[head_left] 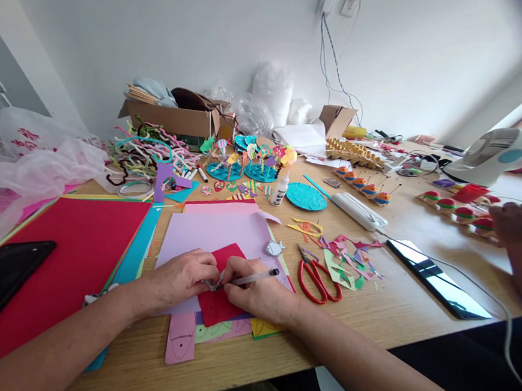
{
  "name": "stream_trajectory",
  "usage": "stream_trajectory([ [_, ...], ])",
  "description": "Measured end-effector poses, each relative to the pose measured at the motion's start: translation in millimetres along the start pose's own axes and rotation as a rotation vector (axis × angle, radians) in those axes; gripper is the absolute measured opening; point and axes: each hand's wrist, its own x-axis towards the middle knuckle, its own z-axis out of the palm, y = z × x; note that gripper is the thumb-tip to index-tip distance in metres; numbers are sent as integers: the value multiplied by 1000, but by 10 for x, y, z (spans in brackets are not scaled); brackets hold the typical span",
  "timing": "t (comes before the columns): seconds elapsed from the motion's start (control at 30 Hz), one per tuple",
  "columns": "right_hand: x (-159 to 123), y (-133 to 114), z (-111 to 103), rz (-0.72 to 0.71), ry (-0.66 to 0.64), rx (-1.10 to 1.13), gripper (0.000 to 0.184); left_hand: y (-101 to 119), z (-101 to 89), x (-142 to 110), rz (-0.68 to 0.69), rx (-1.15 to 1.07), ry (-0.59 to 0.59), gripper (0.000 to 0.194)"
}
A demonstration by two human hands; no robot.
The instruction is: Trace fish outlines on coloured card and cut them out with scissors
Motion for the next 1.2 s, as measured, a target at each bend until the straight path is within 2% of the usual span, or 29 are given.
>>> stream_trajectory([
  [0.4,5,30,-13,7,-4,-40,14,32,-26,11,0,23,-10,19],
  [0.97,11,-1,-10,39,36,-36,15,-37,29,-26,3,-15,10,17],
  [1.2,45,-1,-28,60,22,41,16,-6,3,-20,-8,-16,0,18],
])
